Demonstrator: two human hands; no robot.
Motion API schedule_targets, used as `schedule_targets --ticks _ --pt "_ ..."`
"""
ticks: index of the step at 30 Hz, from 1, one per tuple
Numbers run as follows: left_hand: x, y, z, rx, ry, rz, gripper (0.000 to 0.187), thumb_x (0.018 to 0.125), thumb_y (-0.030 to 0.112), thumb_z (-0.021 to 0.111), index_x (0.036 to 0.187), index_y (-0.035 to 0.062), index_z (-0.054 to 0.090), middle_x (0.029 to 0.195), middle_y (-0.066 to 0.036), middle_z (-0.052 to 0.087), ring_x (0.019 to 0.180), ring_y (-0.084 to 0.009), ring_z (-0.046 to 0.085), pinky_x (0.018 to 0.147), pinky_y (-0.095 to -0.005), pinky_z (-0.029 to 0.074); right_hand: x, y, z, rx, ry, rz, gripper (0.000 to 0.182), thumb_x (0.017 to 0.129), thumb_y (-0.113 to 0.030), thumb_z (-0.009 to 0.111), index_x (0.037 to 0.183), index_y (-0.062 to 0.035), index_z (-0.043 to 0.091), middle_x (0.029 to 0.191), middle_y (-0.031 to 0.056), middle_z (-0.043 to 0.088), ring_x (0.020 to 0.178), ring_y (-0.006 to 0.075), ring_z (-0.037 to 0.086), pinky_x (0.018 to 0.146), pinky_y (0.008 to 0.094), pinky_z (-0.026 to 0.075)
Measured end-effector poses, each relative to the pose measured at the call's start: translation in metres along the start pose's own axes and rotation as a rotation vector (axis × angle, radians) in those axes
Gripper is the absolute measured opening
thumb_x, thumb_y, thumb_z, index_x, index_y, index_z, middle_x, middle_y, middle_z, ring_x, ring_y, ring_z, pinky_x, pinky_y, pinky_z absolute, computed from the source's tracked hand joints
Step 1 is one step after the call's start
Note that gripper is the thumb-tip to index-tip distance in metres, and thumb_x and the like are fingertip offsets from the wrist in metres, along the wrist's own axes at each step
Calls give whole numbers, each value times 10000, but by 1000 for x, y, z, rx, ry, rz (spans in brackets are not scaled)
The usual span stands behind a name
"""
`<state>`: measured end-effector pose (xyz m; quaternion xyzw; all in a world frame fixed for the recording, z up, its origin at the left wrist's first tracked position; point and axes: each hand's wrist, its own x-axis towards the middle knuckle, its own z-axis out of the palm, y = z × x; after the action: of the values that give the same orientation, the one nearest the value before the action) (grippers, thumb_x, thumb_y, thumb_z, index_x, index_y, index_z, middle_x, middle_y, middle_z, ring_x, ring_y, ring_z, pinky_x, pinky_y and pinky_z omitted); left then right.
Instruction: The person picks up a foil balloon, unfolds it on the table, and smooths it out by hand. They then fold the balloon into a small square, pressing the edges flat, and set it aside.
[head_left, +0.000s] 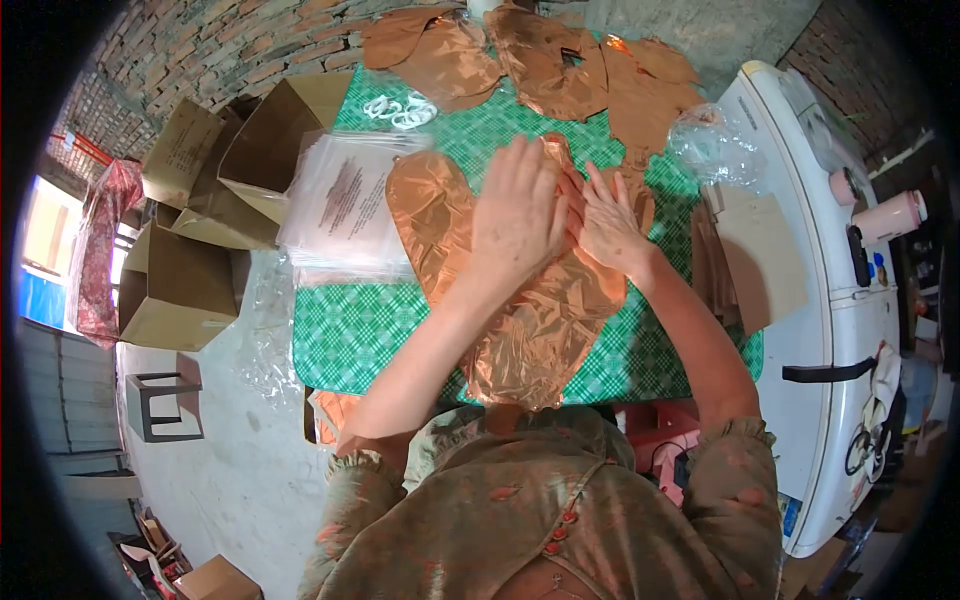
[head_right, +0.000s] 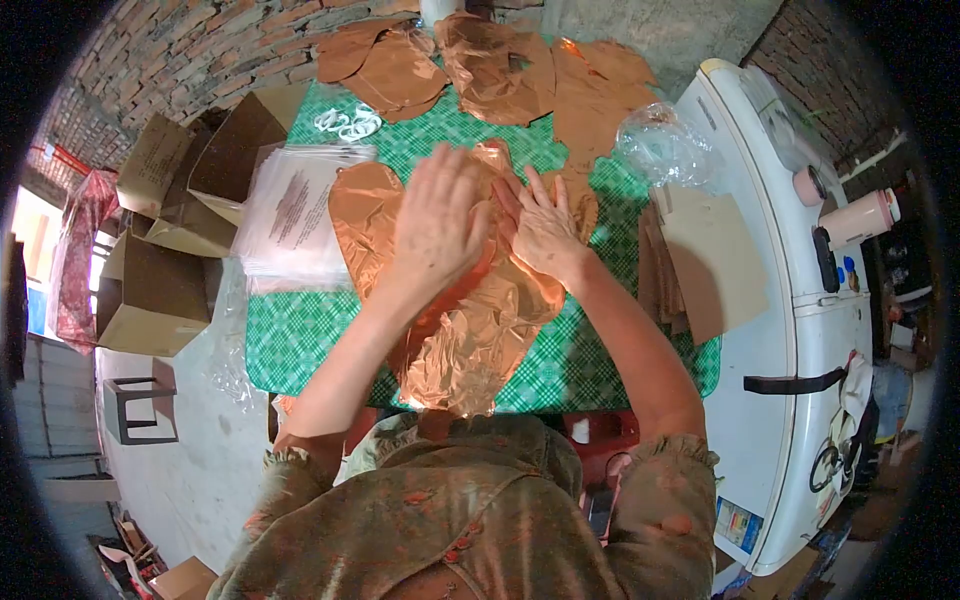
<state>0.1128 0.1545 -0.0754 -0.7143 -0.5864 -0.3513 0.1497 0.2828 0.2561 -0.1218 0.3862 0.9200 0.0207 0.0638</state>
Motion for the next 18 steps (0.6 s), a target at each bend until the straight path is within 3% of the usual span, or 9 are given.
schedule_targets --ticks 1,4,7,18 --pt "-4 -4 15 9 -5 53 573 956 270 669 1419 -55 579 1508 -259 542 1455 -418 455 1243 -517 329 2 0 -2 -84 -80 23 668 1090 -342 413 1690 -78 284 1809 17 86 1649 330 136 1317 619 65" --pt "-28 -19 53 -40 -175 29 570 1037 289 582 1519 -7 516 1597 -224 491 1521 -379 417 1283 -509 291 -4 3 4 128 143 -53 664 1098 -358 394 1691 -79 284 1810 12 82 1650 326 133 1318 615 59" --pt "-44 -30 65 38 -221 -9 593 1070 323 519 1562 -4 477 1635 -222 455 1540 -374 396 1292 -506 271 -7 1 3 194 170 -58 642 1123 -350 380 1689 -70 266 1796 45 153 1651 333 115 1304 630 85" --pt "-43 -26 59 61 -303 -26 582 1075 327 508 1554 -2 494 1661 -222 422 1567 -370 353 1301 -512 245 4 7 7 102 184 -39 653 1128 -389 378 1692 -82 260 1791 33 178 1639 330 167 1301 637 73"
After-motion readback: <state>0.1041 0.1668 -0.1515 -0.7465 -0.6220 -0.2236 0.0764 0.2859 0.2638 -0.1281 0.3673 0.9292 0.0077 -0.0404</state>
